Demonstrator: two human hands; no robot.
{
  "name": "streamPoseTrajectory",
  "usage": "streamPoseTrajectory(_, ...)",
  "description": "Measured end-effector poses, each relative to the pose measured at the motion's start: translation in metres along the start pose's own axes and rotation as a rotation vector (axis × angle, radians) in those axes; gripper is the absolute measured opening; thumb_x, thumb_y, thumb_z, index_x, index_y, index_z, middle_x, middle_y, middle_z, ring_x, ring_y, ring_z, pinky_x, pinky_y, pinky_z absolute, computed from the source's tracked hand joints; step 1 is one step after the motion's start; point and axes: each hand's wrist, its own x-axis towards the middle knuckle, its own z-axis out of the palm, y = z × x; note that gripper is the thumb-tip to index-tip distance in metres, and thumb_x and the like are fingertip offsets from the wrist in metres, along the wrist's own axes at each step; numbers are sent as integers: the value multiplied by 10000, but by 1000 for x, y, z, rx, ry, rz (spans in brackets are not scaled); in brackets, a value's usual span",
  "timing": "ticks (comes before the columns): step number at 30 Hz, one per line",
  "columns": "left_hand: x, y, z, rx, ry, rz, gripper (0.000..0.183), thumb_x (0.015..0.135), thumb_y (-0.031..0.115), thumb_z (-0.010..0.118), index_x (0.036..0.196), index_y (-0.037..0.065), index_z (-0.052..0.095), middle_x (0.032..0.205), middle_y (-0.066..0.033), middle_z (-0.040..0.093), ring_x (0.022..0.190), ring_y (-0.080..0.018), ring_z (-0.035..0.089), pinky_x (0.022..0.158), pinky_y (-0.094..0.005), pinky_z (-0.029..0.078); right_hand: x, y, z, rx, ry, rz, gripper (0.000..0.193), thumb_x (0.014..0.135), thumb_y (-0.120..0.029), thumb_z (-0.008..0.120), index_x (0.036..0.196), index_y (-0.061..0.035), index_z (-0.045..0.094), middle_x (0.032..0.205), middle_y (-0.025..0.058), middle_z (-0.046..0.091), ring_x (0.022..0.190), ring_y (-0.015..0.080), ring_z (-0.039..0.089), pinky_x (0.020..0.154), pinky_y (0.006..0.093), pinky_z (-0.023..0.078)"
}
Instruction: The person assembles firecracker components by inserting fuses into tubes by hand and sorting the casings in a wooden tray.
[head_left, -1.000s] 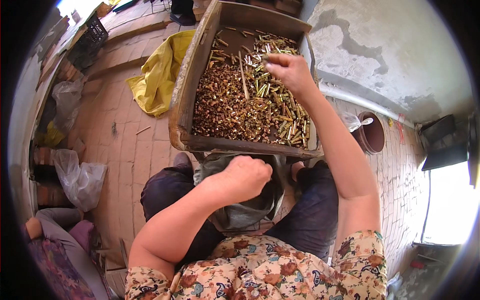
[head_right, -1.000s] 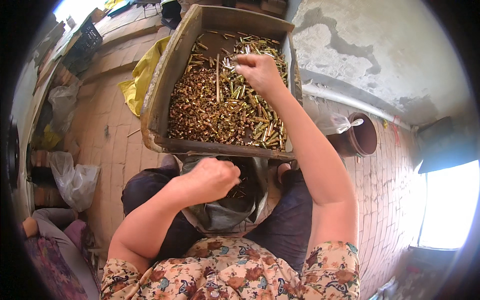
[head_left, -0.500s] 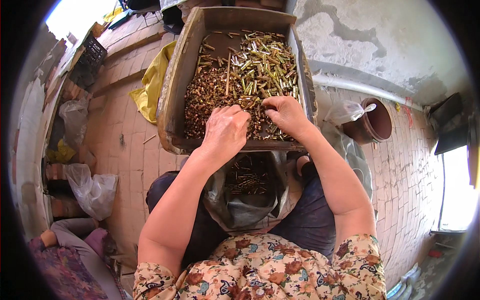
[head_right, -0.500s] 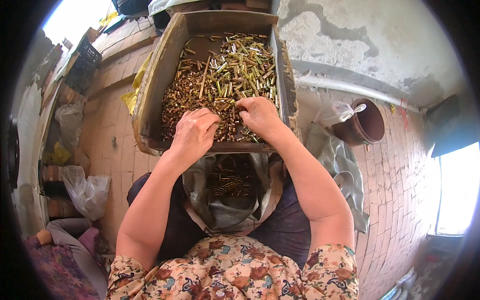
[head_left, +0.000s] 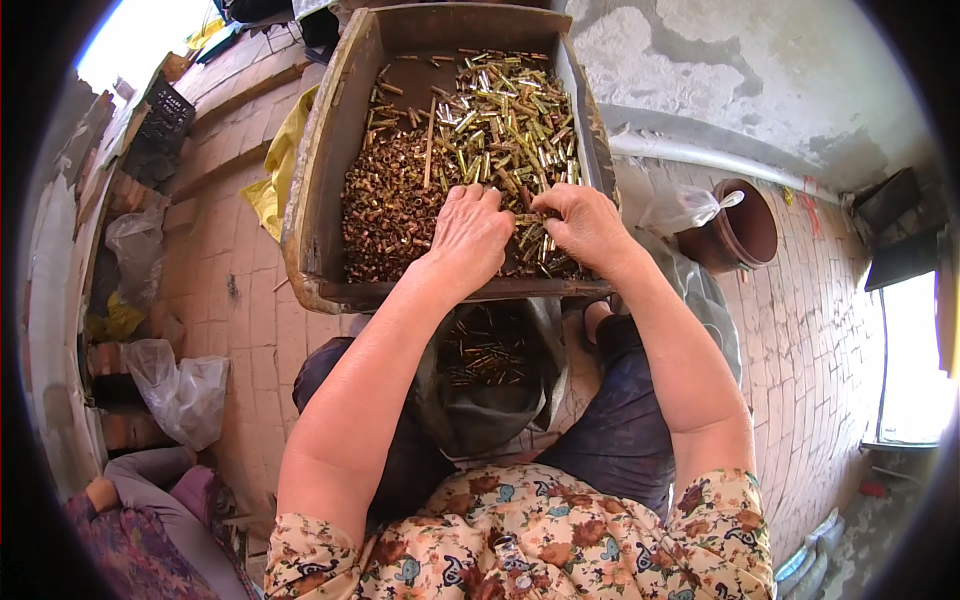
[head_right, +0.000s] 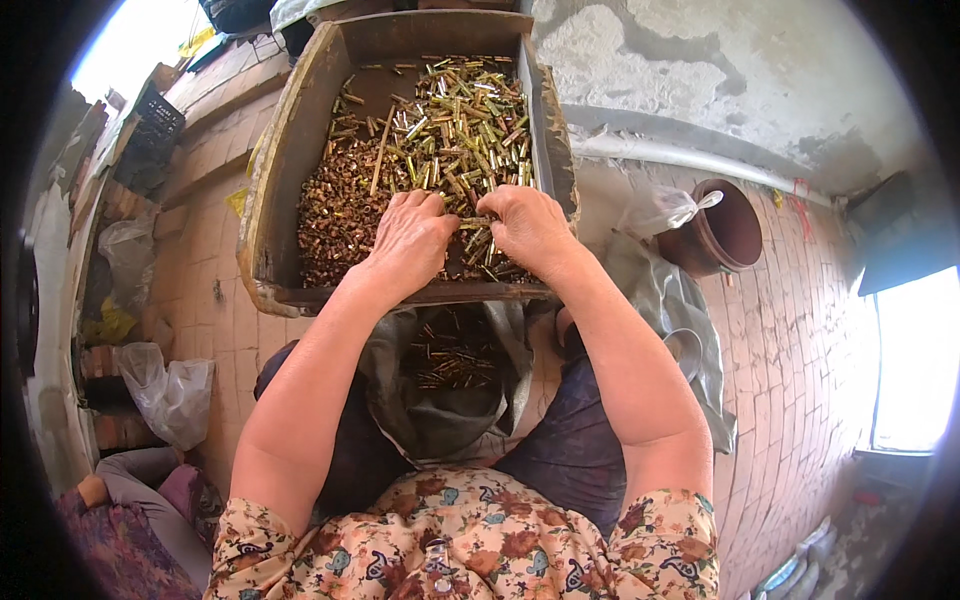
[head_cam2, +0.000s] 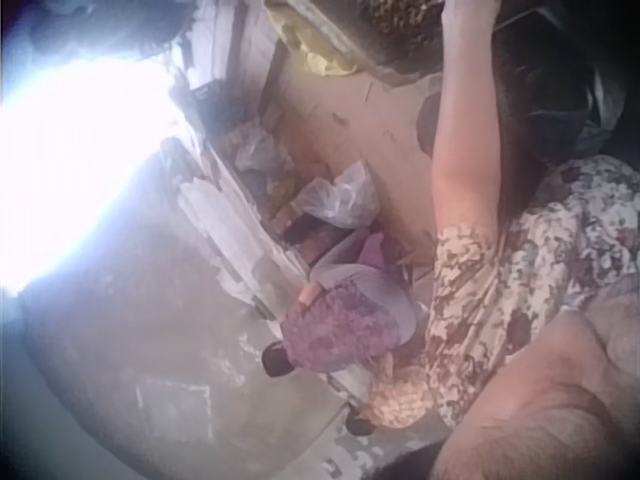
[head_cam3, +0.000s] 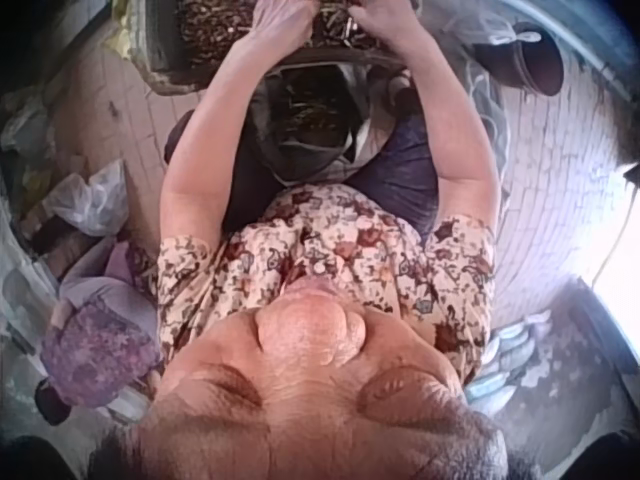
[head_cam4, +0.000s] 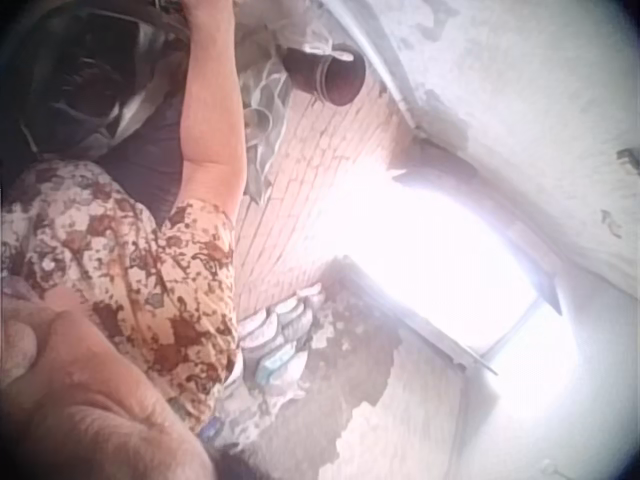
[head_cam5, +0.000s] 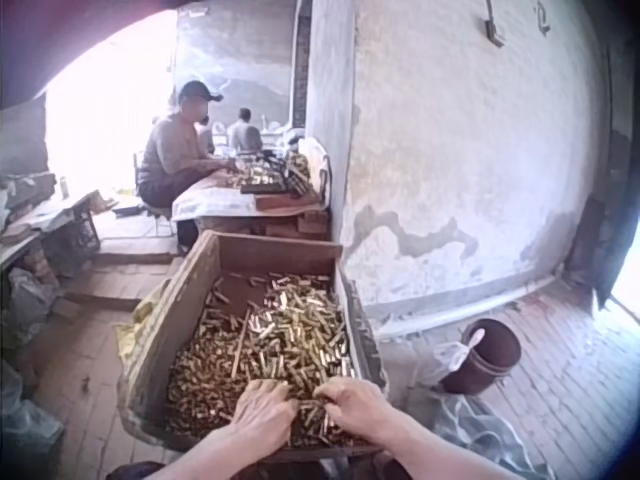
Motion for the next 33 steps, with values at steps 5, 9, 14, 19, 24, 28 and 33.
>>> streamPoseTrajectory(5, 5, 1, 5, 26, -47, -13, 200, 684, -5, 547, 828, 42, 677, 815, -105, 533, 871, -262, 497, 792, -370, 378, 1, -4, 0, -114, -29, -22, 241, 683, -32, 541, 877, -80, 675, 831, 131, 630, 838, 320, 596, 725, 417, 475)
streamPoseTrajectory(9, 8, 3, 8, 19, -32, -6, 173, 666, -19, 559, 799, 33, 656, 825, -106, 533, 875, -267, 495, 800, -370, 374, 3, -2, 3, -176, -41, -53, 208, 702, -52, 559, 878, -79, 665, 823, 119, 626, 823, 309, 591, 712, 402, 469)
streamPoseTrajectory(14, 6, 3, 8, 43, -37, 1, 158, 644, -29, 571, 791, 14, 611, 829, -116, 533, 886, -264, 495, 802, -368, 373, 6, -3, 11, -259, -55, -128, 190, 695, -40, 553, 847, -70, 664, 774, 119, 611, 795, 317, 581, 690, 414, 462)
streamPoseTrajectory(19, 3, 4, 3, 44, 34, -2, 157, 656, -23, 558, 813, -7, 555, 793, -138, 542, 839, -279, 525, 786, -391, 375, 3, -1, 17, -197, 27, -128, 179, 688, -46, 567, 843, -48, 657, 758, 133, 601, 776, 310, 583, 682, 396, 465)
streamPoseTrajectory(24, 3, 10, -18, -351, 80, -225, 90, 731, 20, 566, 807, -27, 573, 701, -169, 584, 705, -293, 586, 678, -393, 436, -5, -5, 1, 351, 38, 64, 220, 736, -99, 637, 933, -3, 651, 786, 134, 657, 700, 197, 642, 653, 289, 495)
streamPoseTrajectory(28, -4, 5, -26, -919, 48, -457, 73, 785, 49, 606, 796, -22, 616, 689, -98, 624, 633, -152, 599, 584, -272, 471, -12, -28, -15, 841, -57, 348, 179, 807, -76, 640, 942, 40, 637, 745, 45, 640, 628, 84, 622, 527, 193, 461)
streamPoseTrajectory(33, -14, 8, -42, -1332, -4, -644, 72, 818, 18, 589, 852, -35, 624, 745, -34, 627, 647, -86, 588, 596, -206, 477, -20, -40, -19, 927, -61, 418, 172, 791, -84, 667, 934, 10, 654, 712, 27, 639, 609, 66, 597, 489, 180, 424)
